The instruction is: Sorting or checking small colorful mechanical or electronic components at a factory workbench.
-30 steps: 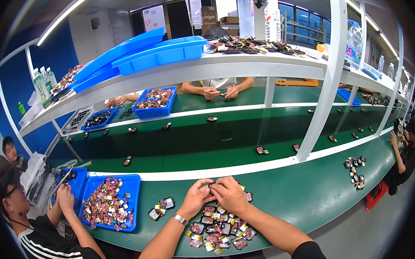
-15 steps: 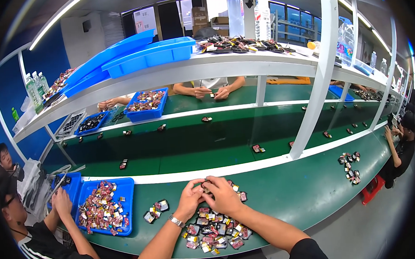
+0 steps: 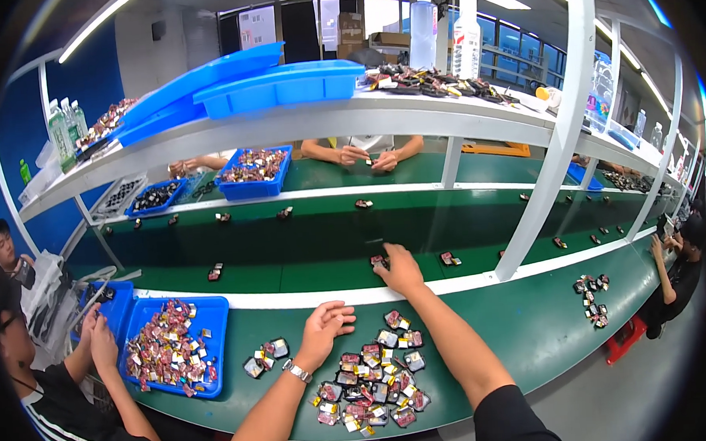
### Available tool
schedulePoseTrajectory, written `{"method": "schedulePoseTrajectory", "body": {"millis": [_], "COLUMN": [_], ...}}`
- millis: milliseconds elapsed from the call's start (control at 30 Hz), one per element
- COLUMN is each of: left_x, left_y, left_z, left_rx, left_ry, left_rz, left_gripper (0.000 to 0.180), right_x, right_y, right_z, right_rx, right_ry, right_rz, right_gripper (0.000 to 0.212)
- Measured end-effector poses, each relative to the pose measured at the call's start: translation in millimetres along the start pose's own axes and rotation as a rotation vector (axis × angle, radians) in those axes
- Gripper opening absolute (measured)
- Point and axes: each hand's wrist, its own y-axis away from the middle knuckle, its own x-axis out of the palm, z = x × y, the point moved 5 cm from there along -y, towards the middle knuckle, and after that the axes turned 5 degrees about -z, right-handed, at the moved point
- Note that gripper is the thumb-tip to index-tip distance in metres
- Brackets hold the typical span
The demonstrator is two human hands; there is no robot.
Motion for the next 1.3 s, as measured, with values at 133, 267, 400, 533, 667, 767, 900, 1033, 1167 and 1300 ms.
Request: {"method": "schedulePoseTrajectory", "body": {"millis": [133, 267, 400, 533, 667, 767, 900, 1033, 1167, 1300], "left_x": [2.4, 4.8, 12.4, 16.4, 15.3, 17.3, 18.5, 34.8, 31.7, 24.9], "left_y": [0.8, -1.3, 4.2, 6.0, 7.2, 7.9, 7.4, 14.0, 14.5, 13.2], "left_z": [-3.6, -0.9, -2.1, 0.0, 2.5, 1.1, -1.3, -16.0, -15.4, -15.6], "left_rx": [-0.001, 0.019, 0.045, 0.032, 0.015, 0.005, 0.014, -0.053, -0.099, -0.096], "left_ry": [-0.083, -0.179, -0.239, -0.274, -0.304, -0.324, -0.328, -0.121, -0.005, 0.014], "left_rz": [-0.02, 0.002, 0.038, 0.041, 0.044, 0.051, 0.082, 0.198, 0.159, 0.142], "left_gripper": [0.028, 0.026, 0.026, 0.027, 0.028, 0.03, 0.034, 0.046, 0.046, 0.04], "right_x": [-39.6, -58.9, -54.2, -63.7, -65.4, -63.6, -40.1, -33.9, -35.9, -61.7], "right_y": [31.0, 73.5, 81.4, 87.1, 88.0, 91.7, 97.6, 102.5, 108.8, 101.0], "right_z": [0.7, 18.5, 27.6, 28.8, 33.9, 35.1, 21.2, 48.0, 69.5, 94.8], "right_rx": [0.165, 0.203, 0.268, 0.35, 0.248, 0.104, 0.419, 0.401, 0.376, -0.188], "right_ry": [0.121, -0.021, -0.162, -0.272, -0.235, -0.218, -0.769, -0.884, -0.899, -0.436], "right_rz": [0.249, 0.482, 0.526, 0.567, 0.677, 0.578, 0.524, 0.288, 0.226, 0.08], "right_gripper": [0.046, 0.031, 0.024, 0.024, 0.026, 0.024, 0.022, 0.024, 0.028, 0.023]}}
